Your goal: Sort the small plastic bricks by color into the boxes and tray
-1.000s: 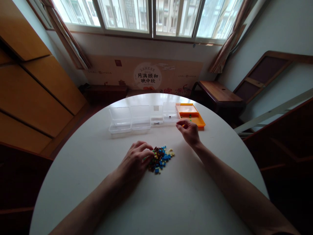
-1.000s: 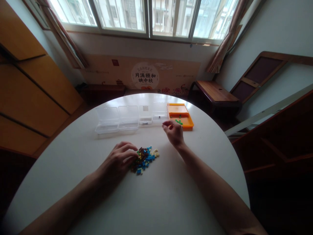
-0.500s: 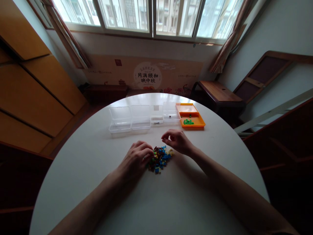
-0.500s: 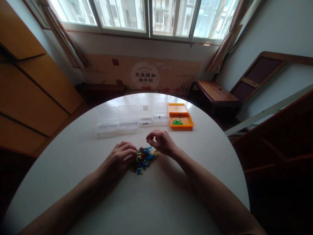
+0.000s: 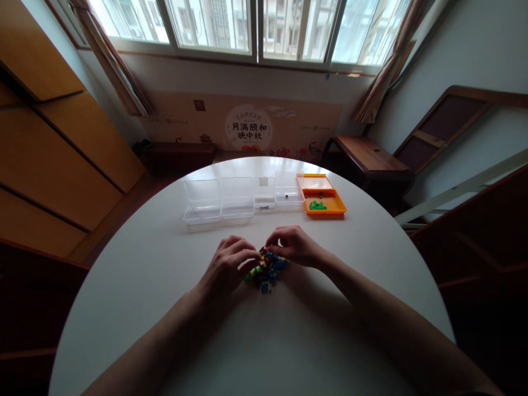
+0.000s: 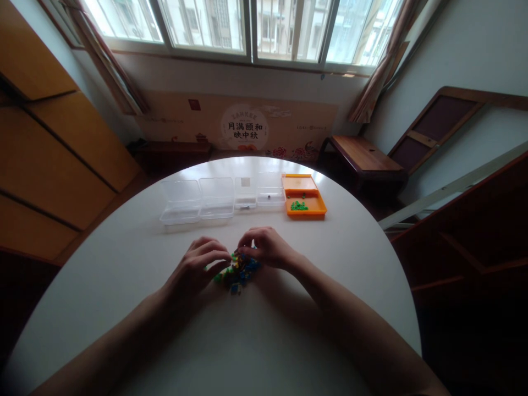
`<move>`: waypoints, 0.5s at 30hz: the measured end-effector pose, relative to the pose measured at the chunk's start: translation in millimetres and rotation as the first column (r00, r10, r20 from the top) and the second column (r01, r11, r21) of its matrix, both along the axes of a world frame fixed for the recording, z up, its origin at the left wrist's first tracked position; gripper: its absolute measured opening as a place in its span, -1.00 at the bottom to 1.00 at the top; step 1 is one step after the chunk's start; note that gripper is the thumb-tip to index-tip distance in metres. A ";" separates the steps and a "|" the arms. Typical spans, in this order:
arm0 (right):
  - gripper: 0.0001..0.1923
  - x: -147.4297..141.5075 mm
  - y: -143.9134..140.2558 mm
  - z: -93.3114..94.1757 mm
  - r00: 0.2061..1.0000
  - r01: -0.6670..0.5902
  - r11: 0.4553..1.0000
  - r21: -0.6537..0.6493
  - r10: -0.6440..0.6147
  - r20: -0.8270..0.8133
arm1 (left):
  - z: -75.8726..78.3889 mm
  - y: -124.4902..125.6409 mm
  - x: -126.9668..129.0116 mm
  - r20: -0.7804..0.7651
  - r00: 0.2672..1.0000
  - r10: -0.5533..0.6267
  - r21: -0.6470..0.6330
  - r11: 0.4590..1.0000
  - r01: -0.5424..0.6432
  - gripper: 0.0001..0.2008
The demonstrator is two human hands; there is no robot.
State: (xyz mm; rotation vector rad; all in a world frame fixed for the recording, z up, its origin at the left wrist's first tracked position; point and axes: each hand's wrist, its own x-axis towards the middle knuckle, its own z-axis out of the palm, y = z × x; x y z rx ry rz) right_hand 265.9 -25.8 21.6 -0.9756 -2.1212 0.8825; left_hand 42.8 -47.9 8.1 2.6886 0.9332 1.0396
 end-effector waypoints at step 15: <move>-0.86 -14.1 -7.8 -2.5 0.961 -0.166 0.938 -0.305 0.085 -0.262 | 3.5 -2.4 -0.1 0.164 0.986 0.036 0.096 0.994 -0.052 -0.94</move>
